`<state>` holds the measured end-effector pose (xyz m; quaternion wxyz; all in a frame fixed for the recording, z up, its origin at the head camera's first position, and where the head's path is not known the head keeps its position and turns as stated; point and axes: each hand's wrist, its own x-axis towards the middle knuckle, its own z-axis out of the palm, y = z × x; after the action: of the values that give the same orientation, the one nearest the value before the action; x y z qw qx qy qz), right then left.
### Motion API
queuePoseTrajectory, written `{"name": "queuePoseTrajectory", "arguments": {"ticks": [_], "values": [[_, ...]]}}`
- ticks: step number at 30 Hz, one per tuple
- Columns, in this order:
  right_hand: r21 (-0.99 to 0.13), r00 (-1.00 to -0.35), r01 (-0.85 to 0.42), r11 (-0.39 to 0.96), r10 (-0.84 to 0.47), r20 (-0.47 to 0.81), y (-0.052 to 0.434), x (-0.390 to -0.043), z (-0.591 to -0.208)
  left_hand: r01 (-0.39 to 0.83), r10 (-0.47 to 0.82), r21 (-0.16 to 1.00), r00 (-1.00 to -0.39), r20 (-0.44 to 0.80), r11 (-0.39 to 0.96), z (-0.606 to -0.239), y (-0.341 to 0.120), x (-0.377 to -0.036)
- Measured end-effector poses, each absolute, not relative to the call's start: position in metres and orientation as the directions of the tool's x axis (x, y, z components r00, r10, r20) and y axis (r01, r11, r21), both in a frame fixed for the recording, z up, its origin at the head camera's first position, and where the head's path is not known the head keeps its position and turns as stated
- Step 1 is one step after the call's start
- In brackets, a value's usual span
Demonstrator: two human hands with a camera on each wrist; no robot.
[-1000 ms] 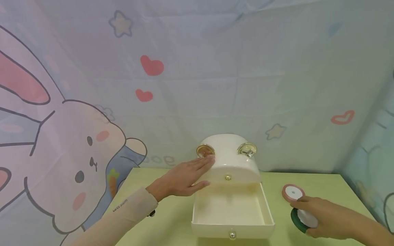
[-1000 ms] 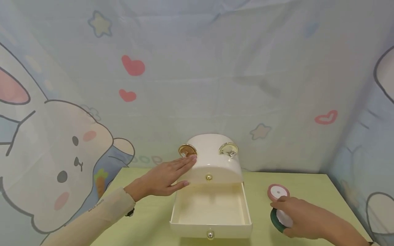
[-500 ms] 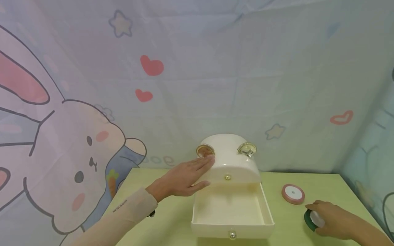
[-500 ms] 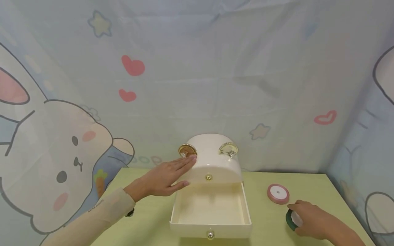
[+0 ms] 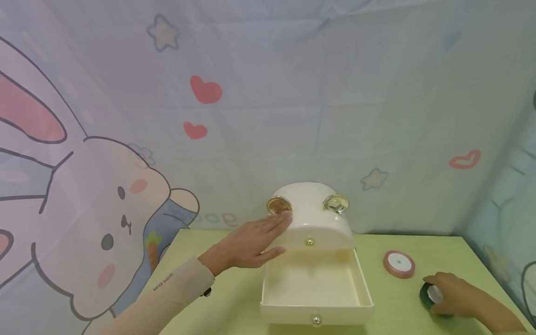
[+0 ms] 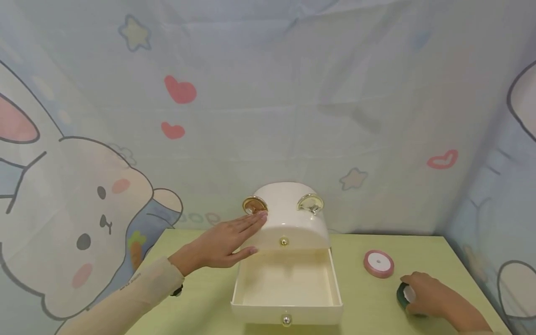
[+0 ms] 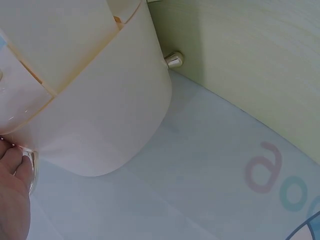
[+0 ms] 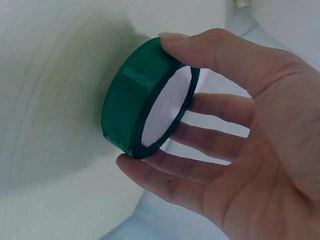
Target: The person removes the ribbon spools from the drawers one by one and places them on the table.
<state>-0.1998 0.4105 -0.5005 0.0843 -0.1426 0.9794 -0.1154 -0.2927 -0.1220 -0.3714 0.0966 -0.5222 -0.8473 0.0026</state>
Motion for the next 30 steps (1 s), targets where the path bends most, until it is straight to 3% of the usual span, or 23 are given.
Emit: {"name": "queuePoseTrajectory", "arguments": {"ticks": [30], "values": [[-0.318, -0.952, -0.167, 0.933, -0.236, -0.194, 0.414, -0.2103, -0.51, 0.886, 0.887, -0.122, -0.421, 0.187, 0.447, -0.3719, -0.1225, -0.2923]]}}
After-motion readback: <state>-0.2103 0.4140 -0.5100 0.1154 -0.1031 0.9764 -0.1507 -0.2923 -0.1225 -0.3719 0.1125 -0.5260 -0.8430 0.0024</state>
